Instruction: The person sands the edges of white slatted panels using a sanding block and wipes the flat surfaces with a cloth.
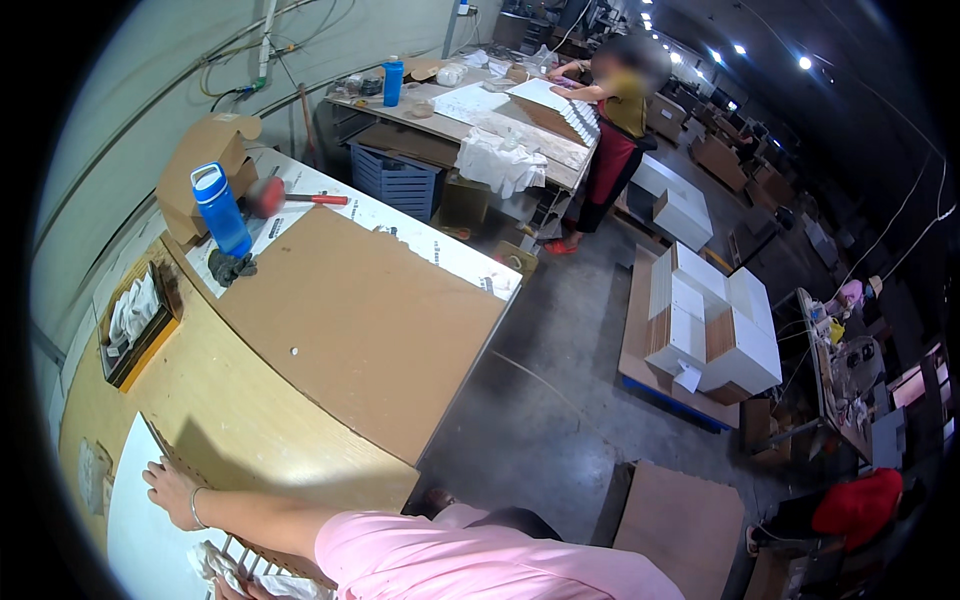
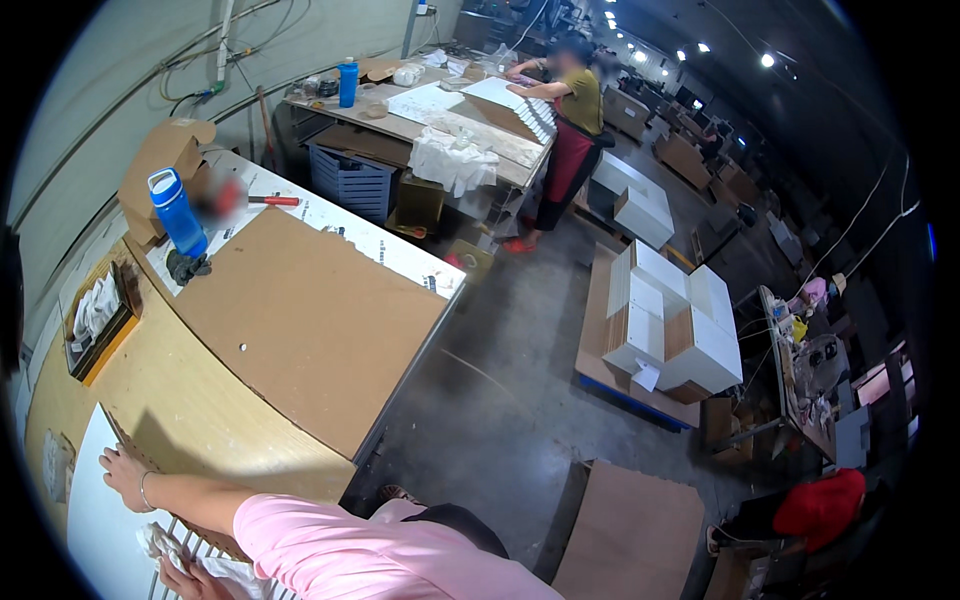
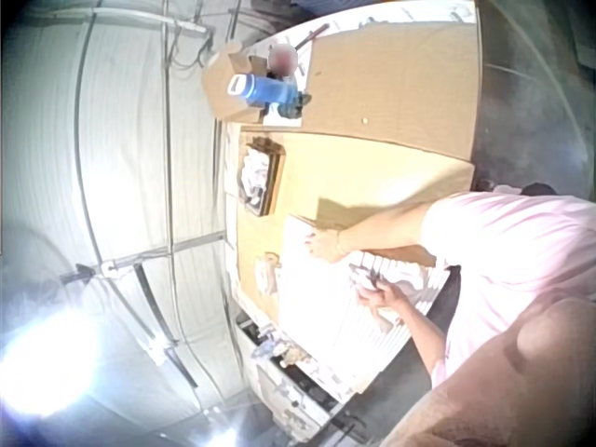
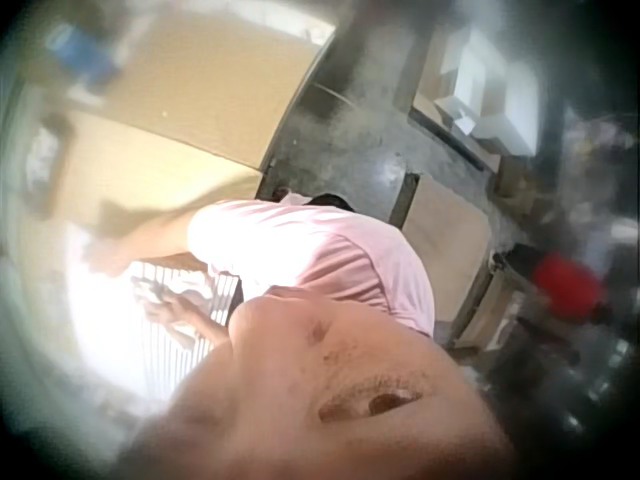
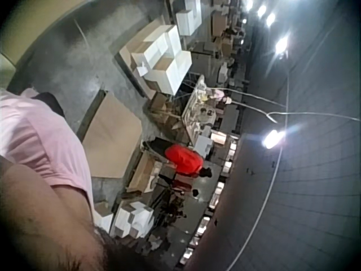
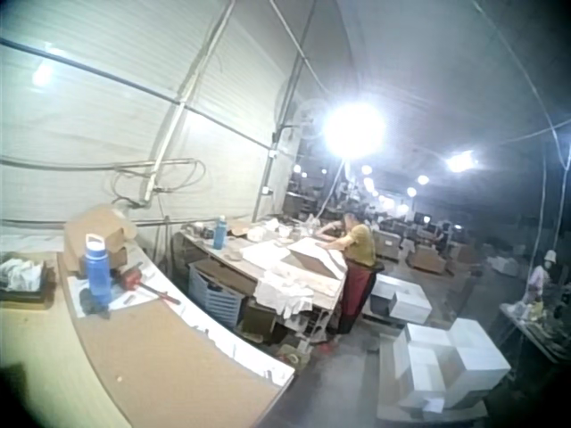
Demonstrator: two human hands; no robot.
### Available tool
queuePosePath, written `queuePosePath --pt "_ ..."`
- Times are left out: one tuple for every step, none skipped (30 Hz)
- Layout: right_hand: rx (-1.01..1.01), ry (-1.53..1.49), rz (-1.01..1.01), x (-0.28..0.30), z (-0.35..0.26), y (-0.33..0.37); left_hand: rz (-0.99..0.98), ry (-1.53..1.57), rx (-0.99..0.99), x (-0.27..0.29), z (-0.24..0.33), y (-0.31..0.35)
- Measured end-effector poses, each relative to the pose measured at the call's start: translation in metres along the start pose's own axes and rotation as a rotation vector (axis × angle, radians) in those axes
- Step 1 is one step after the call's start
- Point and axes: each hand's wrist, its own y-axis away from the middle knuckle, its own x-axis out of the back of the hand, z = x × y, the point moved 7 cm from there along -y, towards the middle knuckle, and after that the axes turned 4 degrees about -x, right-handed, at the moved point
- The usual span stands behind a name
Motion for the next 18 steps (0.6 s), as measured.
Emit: queuePosePath --pt "0.000 -0.005 0.000 0.000 0.000 0.000 0.000 -0.014 -0.009 -0.001 0.000 0.001" --pt "0.000 -0.008 0.001 0.000 0.000 0.000 0.001 -0.028 -0.019 -0.003 0.000 0.001" --pt "0.000 -0.012 0.002 0.000 0.001 0.000 -0.002 -0.018 -0.009 -0.004 -0.001 0.002" --pt "-0.001 -0.013 0.010 0.001 0.001 0.000 -0.005 -0.007 0.001 -0.006 -0.003 0.004" --pt "0.000 -0.015 0.019 0.001 0.000 0.000 -0.008 0.002 0.010 -0.008 -0.005 0.006" --pt "0.001 -0.017 0.027 0.002 0.000 0.000 0.006 0.003 0.006 -0.009 -0.006 0.008" --pt "0.005 -0.026 0.017 0.001 -0.001 0.000 0.021 0.004 0.001 -0.010 -0.008 0.009" --pt "0.006 -0.034 0.004 0.001 0.000 0.000 0.033 0.008 -0.003 -0.007 -0.005 0.007" --pt "0.007 -0.043 -0.009 0.000 0.000 0.000 0.015 0.035 0.027 -0.005 -0.005 0.006" --pt "0.007 -0.045 0.000 0.001 0.000 0.002 -0.003 0.061 0.057 -0.001 -0.003 0.005" --pt "0.008 -0.047 0.013 0.001 0.000 0.002 -0.019 0.086 0.086 0.002 -0.002 0.000" --pt "0.008 -0.049 0.025 0.002 -0.001 0.002 0.001 0.080 0.064 0.004 -0.001 -0.001" --pt "0.006 -0.053 0.022 0.001 -0.001 0.002 0.021 0.074 0.041 0.004 0.000 -0.002" --pt "0.005 -0.057 0.019 0.001 -0.001 0.001 0.042 0.067 0.020 0.007 0.003 -0.005" --pt "0.004 -0.060 0.016 0.000 -0.002 0.000 0.045 0.097 0.050 0.009 0.002 -0.007" --pt "0.000 -0.065 0.009 -0.001 -0.002 0.000 0.048 0.127 0.080 0.013 0.003 -0.009" --pt "-0.003 -0.068 0.002 -0.001 -0.002 0.000 0.052 0.158 0.110 0.015 0.003 -0.010" --pt "-0.007 -0.071 -0.006 -0.001 -0.001 -0.001 0.051 0.163 0.113 0.015 0.003 -0.010"
